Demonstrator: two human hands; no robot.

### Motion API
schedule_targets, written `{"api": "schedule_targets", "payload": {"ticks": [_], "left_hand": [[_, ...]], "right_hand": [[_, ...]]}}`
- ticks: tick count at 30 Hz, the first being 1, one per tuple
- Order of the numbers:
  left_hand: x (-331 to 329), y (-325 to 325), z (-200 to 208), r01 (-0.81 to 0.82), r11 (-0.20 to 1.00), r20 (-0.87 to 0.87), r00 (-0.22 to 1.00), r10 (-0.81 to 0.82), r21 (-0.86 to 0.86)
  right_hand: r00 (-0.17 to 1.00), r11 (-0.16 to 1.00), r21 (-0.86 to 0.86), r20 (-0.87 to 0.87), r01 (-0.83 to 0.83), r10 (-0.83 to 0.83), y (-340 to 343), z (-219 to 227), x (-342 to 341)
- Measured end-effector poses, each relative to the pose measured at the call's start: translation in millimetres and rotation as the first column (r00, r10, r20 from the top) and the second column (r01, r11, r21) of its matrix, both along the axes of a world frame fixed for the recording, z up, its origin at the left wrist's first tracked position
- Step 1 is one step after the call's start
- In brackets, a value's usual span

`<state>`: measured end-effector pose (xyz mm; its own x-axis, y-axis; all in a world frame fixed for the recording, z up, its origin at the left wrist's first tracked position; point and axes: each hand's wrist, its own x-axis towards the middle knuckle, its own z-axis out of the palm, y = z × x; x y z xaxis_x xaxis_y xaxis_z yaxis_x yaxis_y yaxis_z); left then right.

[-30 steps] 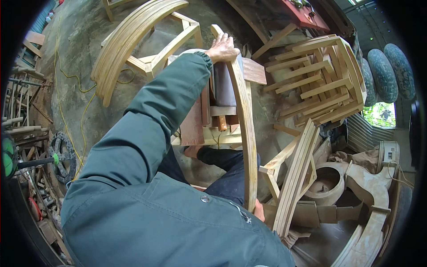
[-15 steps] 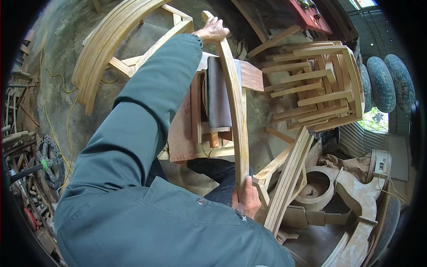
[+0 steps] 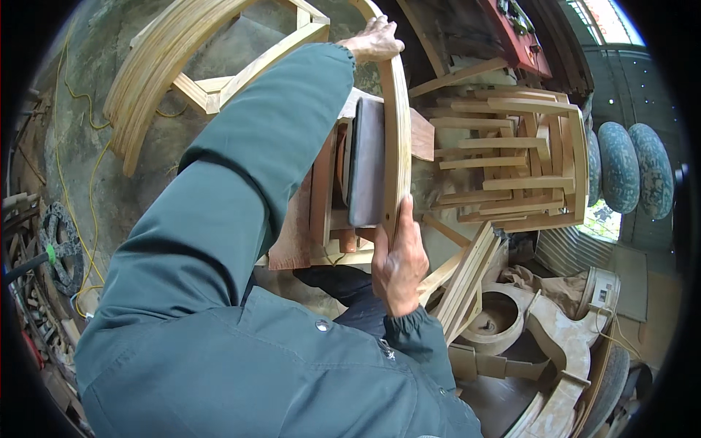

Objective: Sanding curved wooden furniture components using a fixed manual sanding block in a workshop.

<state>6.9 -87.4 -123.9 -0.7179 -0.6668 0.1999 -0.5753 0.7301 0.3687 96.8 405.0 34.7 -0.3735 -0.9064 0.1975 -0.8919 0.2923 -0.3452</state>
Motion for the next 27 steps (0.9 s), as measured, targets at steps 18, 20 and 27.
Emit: {"api": "schedule_targets", "payload": {"ticks": [18,20,27], "left_hand": [[11,93,99,0.031,0.911,-0.221,0.973,0.067,0.412],[16,105,107,0.026,0.908,-0.163,0.986,0.046,0.419],[43,196,123,0.037,0.949,-0.079,0.997,-0.013,0.313]], "right_hand": [[0.985,0.986,0.097,-0.119,0.135,-0.123,-161,4,-61],[0.985,0.985,0.103,-0.114,0.137,-0.125,-150,5,-58],[0.978,0.981,0.145,-0.179,0.131,-0.104,-57,6,-42]]}}
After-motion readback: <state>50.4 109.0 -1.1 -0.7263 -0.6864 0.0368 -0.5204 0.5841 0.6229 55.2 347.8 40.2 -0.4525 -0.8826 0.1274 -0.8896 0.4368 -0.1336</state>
